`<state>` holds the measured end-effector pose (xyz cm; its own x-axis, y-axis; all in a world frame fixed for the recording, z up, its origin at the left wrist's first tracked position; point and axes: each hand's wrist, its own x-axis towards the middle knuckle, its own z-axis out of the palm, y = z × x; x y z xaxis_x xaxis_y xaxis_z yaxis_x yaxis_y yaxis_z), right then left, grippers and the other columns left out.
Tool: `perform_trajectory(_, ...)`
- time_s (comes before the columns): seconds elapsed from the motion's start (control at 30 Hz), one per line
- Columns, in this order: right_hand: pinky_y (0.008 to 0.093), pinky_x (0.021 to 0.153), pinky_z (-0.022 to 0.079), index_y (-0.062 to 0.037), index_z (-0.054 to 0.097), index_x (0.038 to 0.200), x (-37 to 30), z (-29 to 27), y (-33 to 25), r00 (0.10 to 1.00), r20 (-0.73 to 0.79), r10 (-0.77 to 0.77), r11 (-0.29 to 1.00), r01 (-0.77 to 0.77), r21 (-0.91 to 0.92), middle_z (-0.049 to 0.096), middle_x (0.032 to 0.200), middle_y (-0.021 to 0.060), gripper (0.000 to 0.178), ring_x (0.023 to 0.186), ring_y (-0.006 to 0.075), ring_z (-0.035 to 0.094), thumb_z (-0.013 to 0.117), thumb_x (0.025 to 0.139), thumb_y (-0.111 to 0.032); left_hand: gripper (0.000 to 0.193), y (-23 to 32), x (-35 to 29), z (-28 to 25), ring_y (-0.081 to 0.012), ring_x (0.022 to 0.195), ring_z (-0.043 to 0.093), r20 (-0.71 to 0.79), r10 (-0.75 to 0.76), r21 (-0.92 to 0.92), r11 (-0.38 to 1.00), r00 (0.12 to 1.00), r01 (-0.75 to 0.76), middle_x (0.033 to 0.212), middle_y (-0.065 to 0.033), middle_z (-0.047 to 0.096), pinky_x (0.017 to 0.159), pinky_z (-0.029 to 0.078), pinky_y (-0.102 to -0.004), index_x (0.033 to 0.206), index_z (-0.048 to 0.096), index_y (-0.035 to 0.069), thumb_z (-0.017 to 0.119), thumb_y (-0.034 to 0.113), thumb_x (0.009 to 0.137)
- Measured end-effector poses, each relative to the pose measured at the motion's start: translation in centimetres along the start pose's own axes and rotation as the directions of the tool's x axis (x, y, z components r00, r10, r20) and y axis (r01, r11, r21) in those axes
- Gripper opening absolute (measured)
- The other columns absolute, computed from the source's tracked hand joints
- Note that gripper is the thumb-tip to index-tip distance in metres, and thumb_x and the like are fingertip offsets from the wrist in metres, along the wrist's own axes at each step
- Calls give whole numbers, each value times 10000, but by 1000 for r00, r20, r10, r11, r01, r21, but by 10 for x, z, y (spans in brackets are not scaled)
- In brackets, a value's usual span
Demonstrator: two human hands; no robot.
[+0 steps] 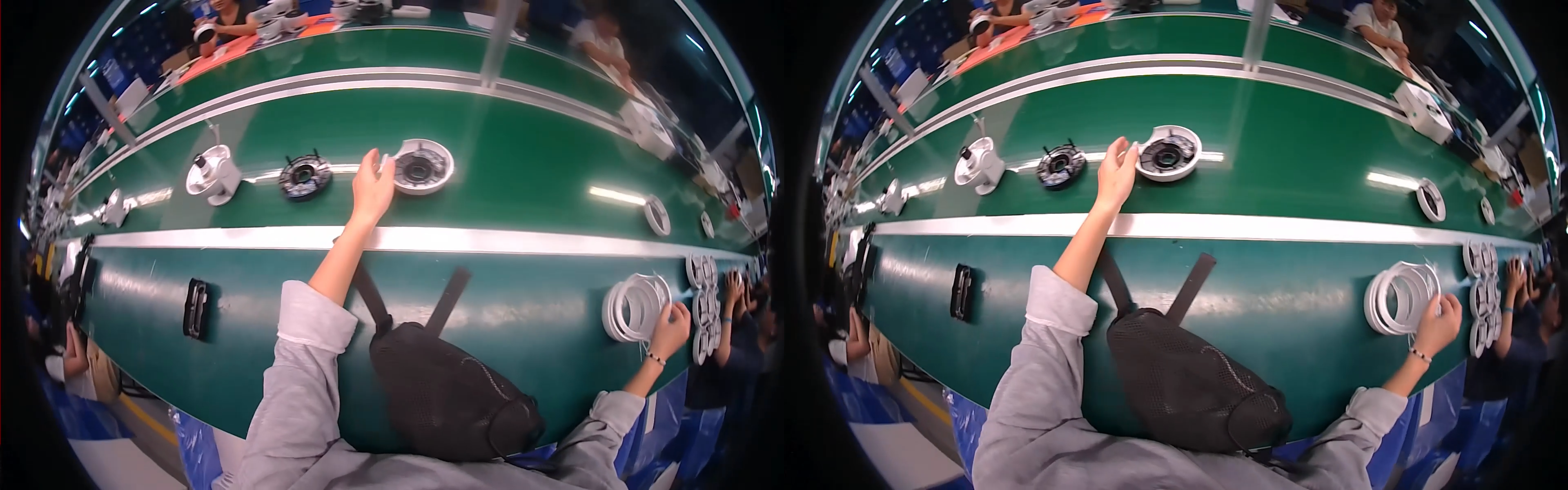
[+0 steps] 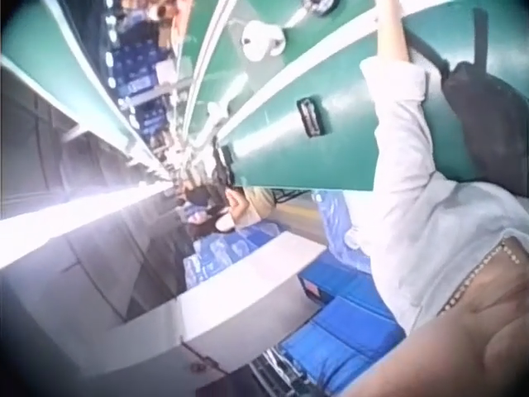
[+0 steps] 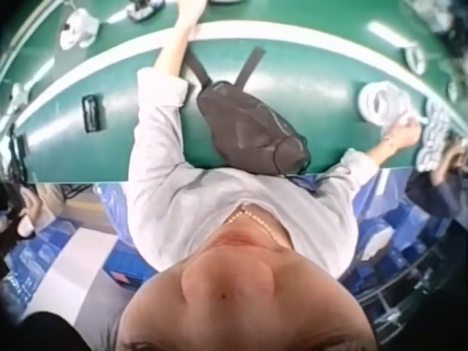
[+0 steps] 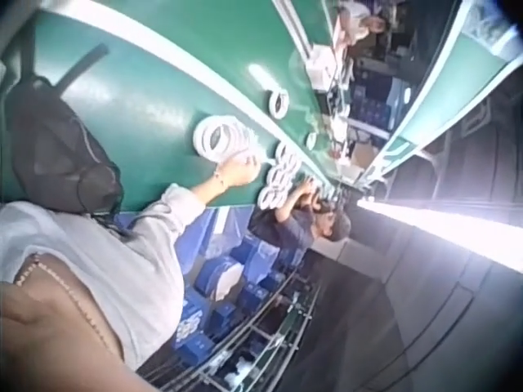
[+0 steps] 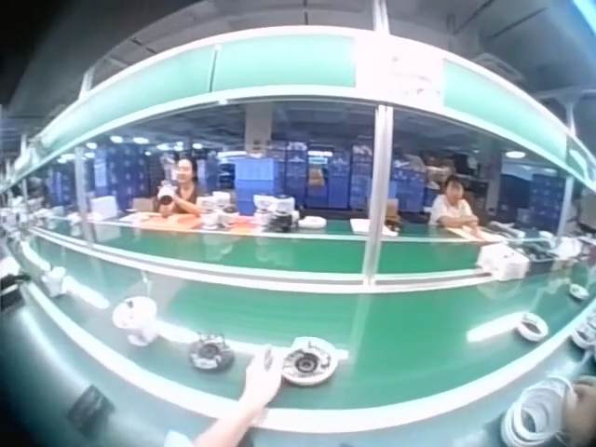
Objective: Assembling plastic housing components on a production line.
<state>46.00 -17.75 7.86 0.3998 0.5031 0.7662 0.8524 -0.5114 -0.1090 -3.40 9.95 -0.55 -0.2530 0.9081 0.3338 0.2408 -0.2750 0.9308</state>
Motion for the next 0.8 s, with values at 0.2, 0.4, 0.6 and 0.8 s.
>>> perform_trajectory(0.2,264,636,437,16,624,750,20,-22,-98,992,-48,-113,906,122,406,602,877,86,110,778,188,559,601,743,-92,312,3,24,-98,-305,958,506,-203,458,642,729,866,-236,1035,-156,552,828,394,-344,1041,538,18,520,155,762)
perform_trajectory(0.4,318,646,427,-4,603,615,-44,15,-241,797,235,-556,631,220,744,598,811,104,134,739,253,551,634,669,-123,573,-57,26,-129,-361,1031,476,-245,262,534,840,933,-96,1187,-233,437,872,374,-374,1297,275,77,469,120,760)
perform_trajectory(0.6,355,745,422,4,594,760,-77,21,-279,693,365,-622,712,305,633,555,932,129,242,881,288,489,673,634,-186,840,-27,17,-134,-292,920,545,-235,-220,164,951,947,262,1168,-231,436,788,441,-353,1339,65,88,585,-2,686)
perform_trajectory(0.8,439,962,251,101,235,1233,-90,-30,-311,438,465,-769,621,341,706,307,1243,282,1116,1174,418,272,732,465,-538,736,-13,4,-138,-233,865,555,-56,-544,-504,739,837,447,1105,-199,466,639,499,-327,1279,169,-56,570,-78,663)
